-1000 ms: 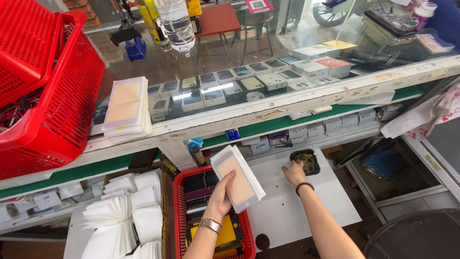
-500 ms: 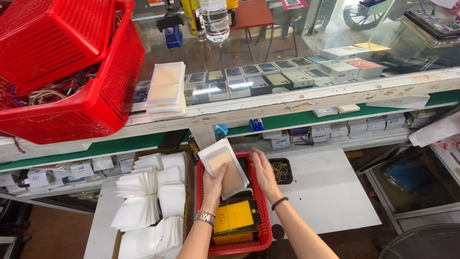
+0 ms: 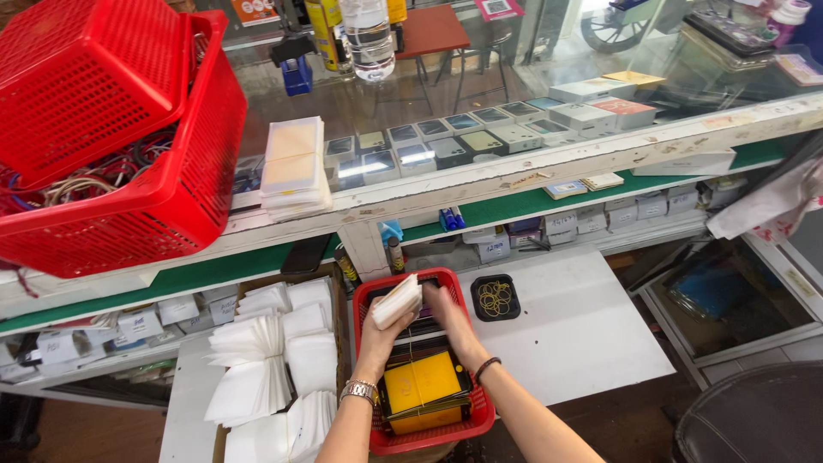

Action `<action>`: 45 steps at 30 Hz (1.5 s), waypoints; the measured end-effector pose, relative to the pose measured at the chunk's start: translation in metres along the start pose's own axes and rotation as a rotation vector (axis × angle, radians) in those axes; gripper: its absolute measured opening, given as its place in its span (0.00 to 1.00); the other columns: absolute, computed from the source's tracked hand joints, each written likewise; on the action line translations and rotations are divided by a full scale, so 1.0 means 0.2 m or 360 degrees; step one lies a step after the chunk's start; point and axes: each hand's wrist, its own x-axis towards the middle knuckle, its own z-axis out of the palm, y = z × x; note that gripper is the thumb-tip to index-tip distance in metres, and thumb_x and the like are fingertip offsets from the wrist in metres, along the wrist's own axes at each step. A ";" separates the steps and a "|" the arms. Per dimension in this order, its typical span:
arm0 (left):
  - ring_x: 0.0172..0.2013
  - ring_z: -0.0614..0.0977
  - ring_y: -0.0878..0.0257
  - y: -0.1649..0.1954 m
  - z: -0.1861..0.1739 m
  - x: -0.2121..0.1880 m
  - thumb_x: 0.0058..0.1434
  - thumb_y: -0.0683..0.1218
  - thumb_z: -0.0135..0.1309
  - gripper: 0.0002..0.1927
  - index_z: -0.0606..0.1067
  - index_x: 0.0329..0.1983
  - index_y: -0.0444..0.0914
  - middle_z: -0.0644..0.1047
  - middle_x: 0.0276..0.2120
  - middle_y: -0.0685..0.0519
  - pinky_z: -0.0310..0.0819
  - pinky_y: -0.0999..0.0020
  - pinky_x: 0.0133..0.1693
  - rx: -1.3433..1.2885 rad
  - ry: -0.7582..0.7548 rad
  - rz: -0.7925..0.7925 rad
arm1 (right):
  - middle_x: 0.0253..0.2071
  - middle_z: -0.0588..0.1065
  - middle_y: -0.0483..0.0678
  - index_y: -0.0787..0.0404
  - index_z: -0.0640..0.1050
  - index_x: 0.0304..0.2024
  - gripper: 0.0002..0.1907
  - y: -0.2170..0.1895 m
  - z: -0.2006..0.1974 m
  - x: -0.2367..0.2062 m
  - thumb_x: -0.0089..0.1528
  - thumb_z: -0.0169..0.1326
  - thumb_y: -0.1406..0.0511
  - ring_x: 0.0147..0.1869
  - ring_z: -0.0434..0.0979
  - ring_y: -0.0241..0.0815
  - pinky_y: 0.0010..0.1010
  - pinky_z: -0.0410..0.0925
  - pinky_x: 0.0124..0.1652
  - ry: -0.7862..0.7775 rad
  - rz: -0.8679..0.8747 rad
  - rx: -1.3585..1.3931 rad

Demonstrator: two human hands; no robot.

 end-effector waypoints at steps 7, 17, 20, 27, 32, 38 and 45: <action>0.53 0.82 0.60 -0.04 -0.01 0.08 0.56 0.51 0.66 0.32 0.75 0.61 0.31 0.82 0.53 0.48 0.75 0.64 0.53 -0.0127 0.0350 -0.0216 | 0.44 0.81 0.53 0.59 0.80 0.47 0.12 -0.08 -0.57 -0.01 0.63 0.55 0.63 0.49 0.82 0.50 0.39 0.73 0.49 0.0892 -0.0062 -0.1301; 0.51 0.81 0.57 -0.01 0.08 0.14 0.55 0.59 0.62 0.36 0.71 0.63 0.37 0.79 0.52 0.48 0.78 0.60 0.53 -0.1183 0.0189 -0.0693 | 0.44 0.79 0.50 0.60 0.80 0.37 0.09 -0.08 -0.73 0.16 0.60 0.57 0.62 0.54 0.77 0.51 0.41 0.72 0.52 0.0571 -0.0011 -0.2361; 0.48 0.82 0.58 -0.04 0.12 0.11 0.56 0.60 0.61 0.35 0.72 0.62 0.36 0.80 0.50 0.47 0.79 0.61 0.50 -0.1239 0.0075 -0.0729 | 0.44 0.79 0.51 0.60 0.80 0.38 0.08 -0.09 -0.75 0.16 0.60 0.56 0.63 0.54 0.77 0.51 0.41 0.73 0.52 0.0549 0.0001 -0.2317; 0.47 0.84 0.58 -0.05 0.20 0.10 0.55 0.61 0.62 0.37 0.73 0.60 0.33 0.81 0.47 0.44 0.83 0.63 0.48 -0.1132 0.0018 -0.0781 | 0.43 0.79 0.52 0.60 0.80 0.37 0.11 -0.07 -0.78 0.15 0.57 0.59 0.60 0.52 0.78 0.53 0.44 0.73 0.50 0.0522 -0.0003 -0.2190; 0.45 0.86 0.58 -0.02 0.21 0.07 0.55 0.60 0.62 0.36 0.73 0.60 0.31 0.82 0.46 0.44 0.83 0.63 0.47 -0.1038 -0.0086 -0.0773 | 0.41 0.80 0.55 0.62 0.79 0.36 0.12 -0.10 -0.74 0.16 0.57 0.60 0.60 0.46 0.80 0.56 0.44 0.73 0.48 0.0569 -0.0068 -0.1979; 0.46 0.86 0.55 -0.01 0.17 0.02 0.58 0.57 0.61 0.33 0.72 0.59 0.33 0.82 0.46 0.43 0.84 0.59 0.48 -0.1094 -0.0267 -0.0701 | 0.34 0.82 0.52 0.64 0.78 0.36 0.11 -0.38 -0.44 0.19 0.58 0.61 0.63 0.39 0.83 0.43 0.35 0.75 0.41 -0.0049 -0.0278 -0.1196; 0.46 0.85 0.57 0.00 0.10 -0.03 0.61 0.56 0.58 0.29 0.72 0.59 0.35 0.81 0.48 0.45 0.83 0.59 0.48 -0.1376 -0.0268 -0.0623 | 0.30 0.79 0.49 0.63 0.75 0.48 0.15 -0.53 -0.13 0.00 0.59 0.57 0.67 0.34 0.80 0.39 0.33 0.75 0.38 -0.0302 -0.0405 -0.1077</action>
